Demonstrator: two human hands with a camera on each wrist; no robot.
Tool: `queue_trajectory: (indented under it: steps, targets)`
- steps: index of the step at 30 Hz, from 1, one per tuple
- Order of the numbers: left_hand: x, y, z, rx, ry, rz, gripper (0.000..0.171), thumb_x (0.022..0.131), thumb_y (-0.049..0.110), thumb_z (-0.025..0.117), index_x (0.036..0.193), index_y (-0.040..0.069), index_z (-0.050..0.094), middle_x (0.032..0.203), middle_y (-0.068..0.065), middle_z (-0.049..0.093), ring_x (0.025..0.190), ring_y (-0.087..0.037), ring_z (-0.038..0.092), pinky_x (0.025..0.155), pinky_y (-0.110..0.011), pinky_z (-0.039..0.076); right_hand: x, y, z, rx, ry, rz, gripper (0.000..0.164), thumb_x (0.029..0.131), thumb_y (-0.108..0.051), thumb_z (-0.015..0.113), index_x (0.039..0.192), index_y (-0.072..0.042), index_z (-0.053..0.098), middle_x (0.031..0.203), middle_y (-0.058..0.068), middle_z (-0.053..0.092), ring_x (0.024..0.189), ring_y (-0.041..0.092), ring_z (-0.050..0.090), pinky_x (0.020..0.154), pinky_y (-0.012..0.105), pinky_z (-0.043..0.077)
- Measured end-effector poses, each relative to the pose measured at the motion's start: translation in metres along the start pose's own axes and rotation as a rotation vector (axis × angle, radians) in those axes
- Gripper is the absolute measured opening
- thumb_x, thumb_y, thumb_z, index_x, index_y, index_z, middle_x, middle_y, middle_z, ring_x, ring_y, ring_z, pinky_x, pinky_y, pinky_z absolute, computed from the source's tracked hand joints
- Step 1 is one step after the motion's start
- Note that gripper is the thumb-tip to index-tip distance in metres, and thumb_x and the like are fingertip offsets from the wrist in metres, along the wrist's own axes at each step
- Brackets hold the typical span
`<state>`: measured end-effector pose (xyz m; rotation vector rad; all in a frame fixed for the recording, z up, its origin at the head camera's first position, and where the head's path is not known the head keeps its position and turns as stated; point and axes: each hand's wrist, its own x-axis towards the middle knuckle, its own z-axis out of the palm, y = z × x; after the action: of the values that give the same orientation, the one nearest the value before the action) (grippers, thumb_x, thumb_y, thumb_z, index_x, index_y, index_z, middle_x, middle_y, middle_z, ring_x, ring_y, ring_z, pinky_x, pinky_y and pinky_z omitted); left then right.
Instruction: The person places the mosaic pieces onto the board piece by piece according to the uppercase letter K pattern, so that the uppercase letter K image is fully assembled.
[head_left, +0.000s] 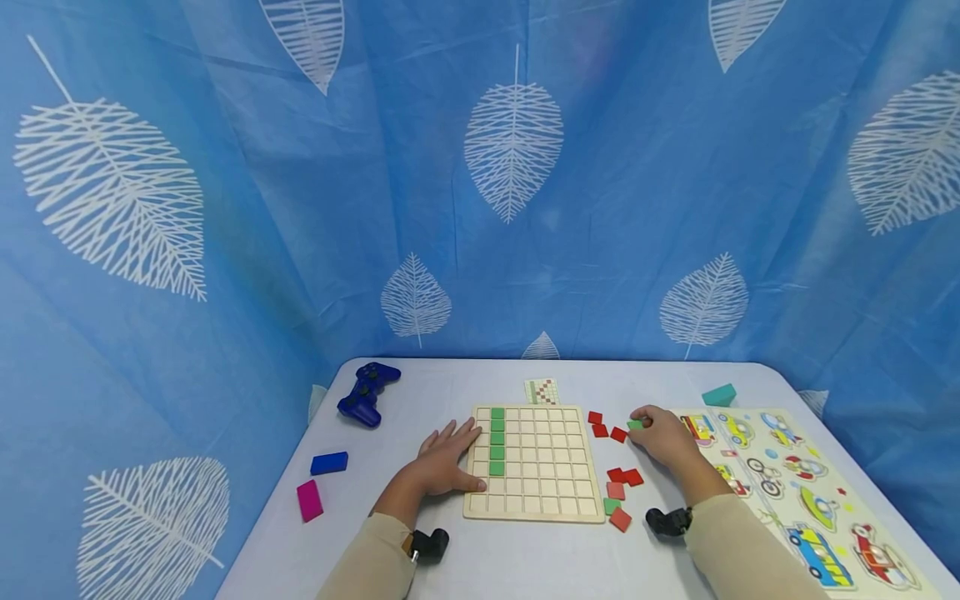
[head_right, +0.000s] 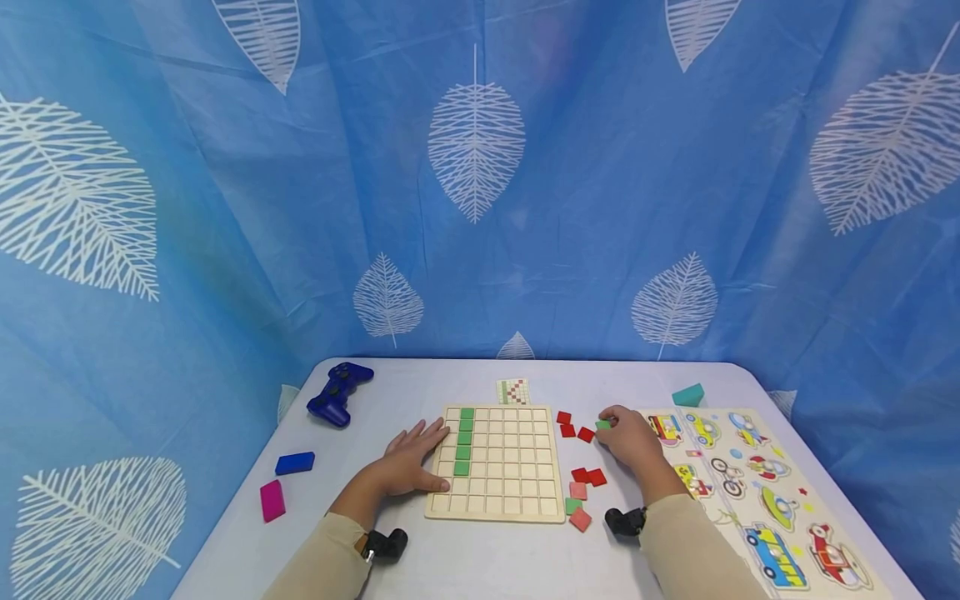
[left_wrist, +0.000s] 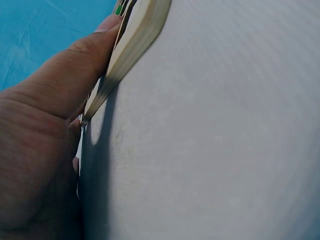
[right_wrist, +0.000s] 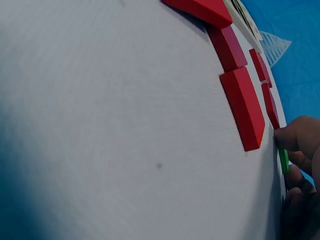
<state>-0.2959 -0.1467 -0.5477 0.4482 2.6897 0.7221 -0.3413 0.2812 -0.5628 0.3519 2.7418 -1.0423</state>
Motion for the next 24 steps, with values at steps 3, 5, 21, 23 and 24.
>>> queue_trajectory:
  steps: [3,5,21,23,24]
  targets:
    - [0.0002,0.0001,0.0003,-0.006,-0.003,-0.003,0.108,0.078,0.058,0.087,0.165,0.023,0.034,0.176,0.002,0.019,0.164,-0.032,0.007,0.131,-0.058,0.004,-0.0012,-0.0006,0.0006,0.003,0.011,0.002,0.046,0.095,-0.024,0.074,0.135,-0.004,0.060,0.127,0.023,0.060,0.112,0.038,0.055,0.097,0.055,0.053]
    - [0.0007,0.0000,0.0010,-0.007,-0.004,-0.004,0.108,0.078,0.058,0.087,0.165,0.022,0.034,0.176,0.002,0.019,0.164,-0.033,0.008,0.131,-0.058,0.004,-0.0025,-0.0005,0.0007,-0.001,0.021,0.002,0.046,0.095,-0.023,0.074,0.134,-0.004,0.061,0.125,0.021,0.061,0.111,0.036,0.055,0.097,0.054,0.053]
    - [0.0004,-0.0003,0.0027,0.001,0.008,0.003,0.108,0.078,0.057,0.087,0.165,0.022,0.034,0.176,0.001,0.020,0.164,-0.033,0.008,0.131,-0.058,0.005,-0.0075,0.0044,-0.0050,-0.003,0.067,-0.026,0.040,0.091,-0.032,0.080,0.115,-0.003,0.067,0.101,0.014,0.064,0.101,0.032,0.056,0.082,0.039,0.054]
    - [0.0005,0.0000,0.0026,0.001,0.006,0.003,0.108,0.078,0.057,0.087,0.165,0.022,0.034,0.176,0.001,0.020,0.164,-0.033,0.008,0.131,-0.058,0.005,-0.0069,0.0054,-0.0050,-0.001,0.066,-0.012,0.039,0.091,-0.034,0.081,0.111,-0.004,0.068,0.098,0.013,0.063,0.100,0.030,0.056,0.079,0.035,0.052]
    - [0.0002,0.0006,0.0023,0.000,0.007,0.004,0.108,0.078,0.058,0.087,0.165,0.021,0.034,0.176,0.001,0.020,0.164,-0.033,0.008,0.130,-0.058,0.005,-0.0068,0.0058,-0.0052,0.000,0.063,-0.009,0.039,0.090,-0.035,0.081,0.110,-0.004,0.067,0.097,0.013,0.063,0.100,0.030,0.056,0.077,0.035,0.052]
